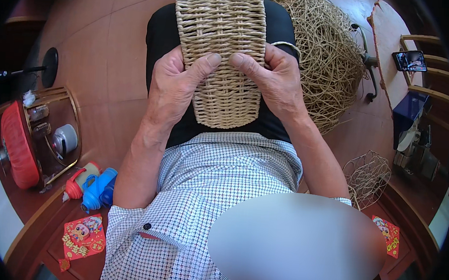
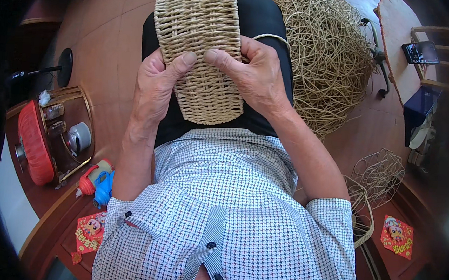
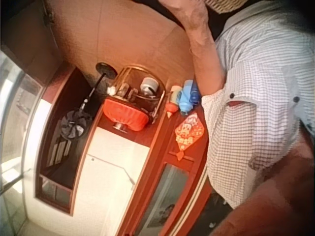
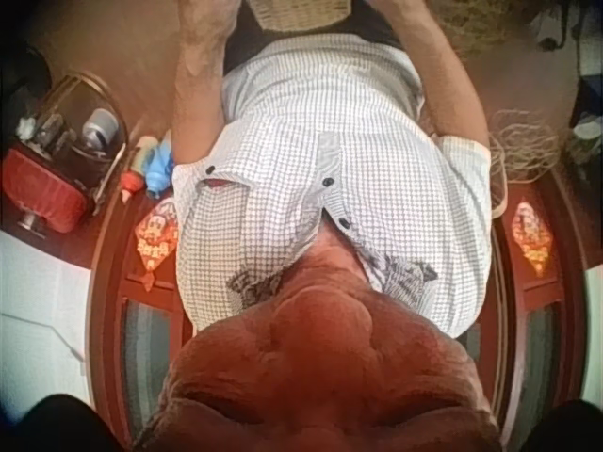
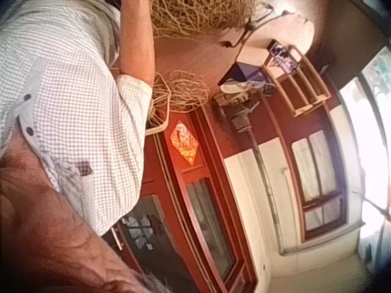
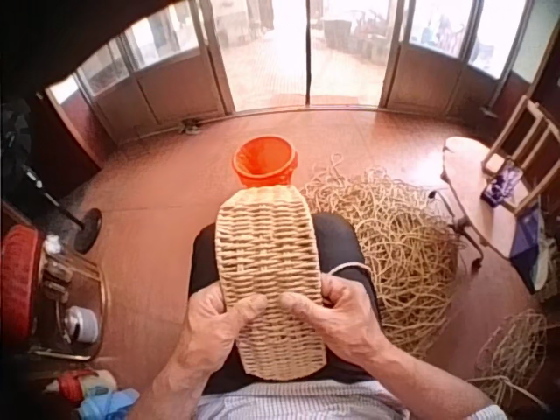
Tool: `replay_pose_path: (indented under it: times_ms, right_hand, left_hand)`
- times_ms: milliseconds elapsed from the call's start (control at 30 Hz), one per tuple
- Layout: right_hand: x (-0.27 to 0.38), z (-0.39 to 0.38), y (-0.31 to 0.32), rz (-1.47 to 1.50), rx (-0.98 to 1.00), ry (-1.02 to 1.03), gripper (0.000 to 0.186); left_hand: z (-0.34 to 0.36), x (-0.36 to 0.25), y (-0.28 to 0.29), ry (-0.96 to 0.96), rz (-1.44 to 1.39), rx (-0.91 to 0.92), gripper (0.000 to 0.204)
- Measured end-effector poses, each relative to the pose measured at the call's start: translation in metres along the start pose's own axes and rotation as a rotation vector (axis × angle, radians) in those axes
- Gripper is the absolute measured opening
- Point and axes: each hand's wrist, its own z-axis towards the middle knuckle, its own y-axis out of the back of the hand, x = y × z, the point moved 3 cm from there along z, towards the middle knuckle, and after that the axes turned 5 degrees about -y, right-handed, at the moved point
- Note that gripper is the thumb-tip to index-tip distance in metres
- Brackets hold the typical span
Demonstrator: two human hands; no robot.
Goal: Weaving a basket from straw or natural fibers.
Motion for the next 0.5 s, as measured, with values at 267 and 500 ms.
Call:
replay_pose_path:
  times_ms: [267, 500]
  right_hand:
    - [0.000, -0.003, 0.005, -0.079, 0.026, -0.012, 0.033]
    - [-0.002, -0.008, 0.006, -0.169, 0.045, -0.079, 0.039]
  left_hand:
    - [-0.001, -0.001, 0.005, 0.069, 0.021, 0.027, 0.036]
    - [-0.010, 0.002, 0.013, 0.069, 0.124, 0.076, 0.036]
